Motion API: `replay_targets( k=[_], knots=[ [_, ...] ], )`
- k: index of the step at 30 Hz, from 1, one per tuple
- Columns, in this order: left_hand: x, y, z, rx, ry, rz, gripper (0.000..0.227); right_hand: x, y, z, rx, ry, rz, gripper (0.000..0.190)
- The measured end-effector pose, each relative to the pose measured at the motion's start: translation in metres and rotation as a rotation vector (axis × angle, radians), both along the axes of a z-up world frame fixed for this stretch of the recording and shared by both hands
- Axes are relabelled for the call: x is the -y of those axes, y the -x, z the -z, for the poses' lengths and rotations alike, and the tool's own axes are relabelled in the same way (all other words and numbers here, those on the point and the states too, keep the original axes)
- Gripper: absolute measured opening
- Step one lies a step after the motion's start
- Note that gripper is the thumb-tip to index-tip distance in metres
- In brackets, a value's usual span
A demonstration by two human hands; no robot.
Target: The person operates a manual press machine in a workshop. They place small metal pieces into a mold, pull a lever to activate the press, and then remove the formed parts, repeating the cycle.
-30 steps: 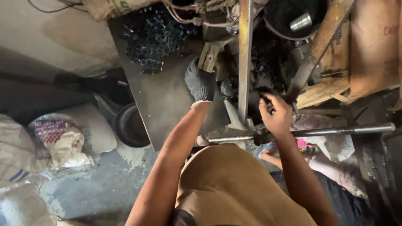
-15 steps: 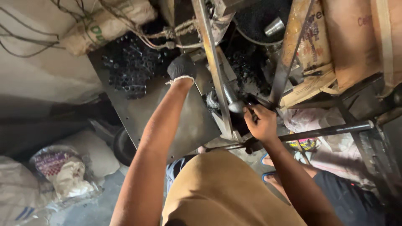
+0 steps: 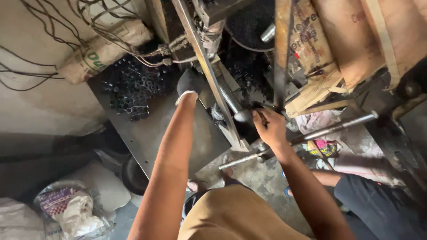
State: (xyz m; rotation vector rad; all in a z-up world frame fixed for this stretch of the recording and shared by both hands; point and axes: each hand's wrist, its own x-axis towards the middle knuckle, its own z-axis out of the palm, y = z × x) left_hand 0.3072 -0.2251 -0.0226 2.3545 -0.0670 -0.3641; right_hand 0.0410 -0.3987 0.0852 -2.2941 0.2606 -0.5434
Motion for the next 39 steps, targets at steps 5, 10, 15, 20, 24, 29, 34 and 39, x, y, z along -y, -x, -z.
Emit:
replay_targets(
  k=[5,10,15,20,24,29,34,39],
  knots=[
    [-0.038,0.083,0.03,0.253,0.305,-0.028,0.05,0.009,0.018,-0.011,0.16,-0.686,-0.078,0.02],
    [-0.113,0.194,0.029,0.094,0.515,-0.005,0.044,0.048,0.103,-0.041,0.432,-0.127,-0.065,0.022],
    [-0.168,0.287,0.003,0.117,0.393,-0.209,0.035,0.137,0.139,-0.027,0.138,0.684,-0.243,0.035],
    [-0.175,0.327,0.004,0.051,0.573,-0.417,0.032,0.17,0.122,0.097,0.19,0.431,-0.092,0.043],
    [-0.17,0.33,0.012,0.044,0.691,-0.492,0.033,0.107,0.125,0.195,-0.666,-0.29,0.027,0.035],
    [-0.183,0.331,0.008,0.072,0.542,-0.314,0.032,-0.007,0.142,0.221,-1.057,-1.266,-0.47,0.057],
    [-0.192,0.332,0.0,-0.009,0.458,-0.263,0.032,0.038,0.157,0.144,-0.653,-1.378,-0.86,0.06],
    [-0.175,0.331,0.005,0.029,0.46,-0.166,0.037,0.153,0.153,0.042,-0.017,-1.115,-0.062,0.019]
  ],
)
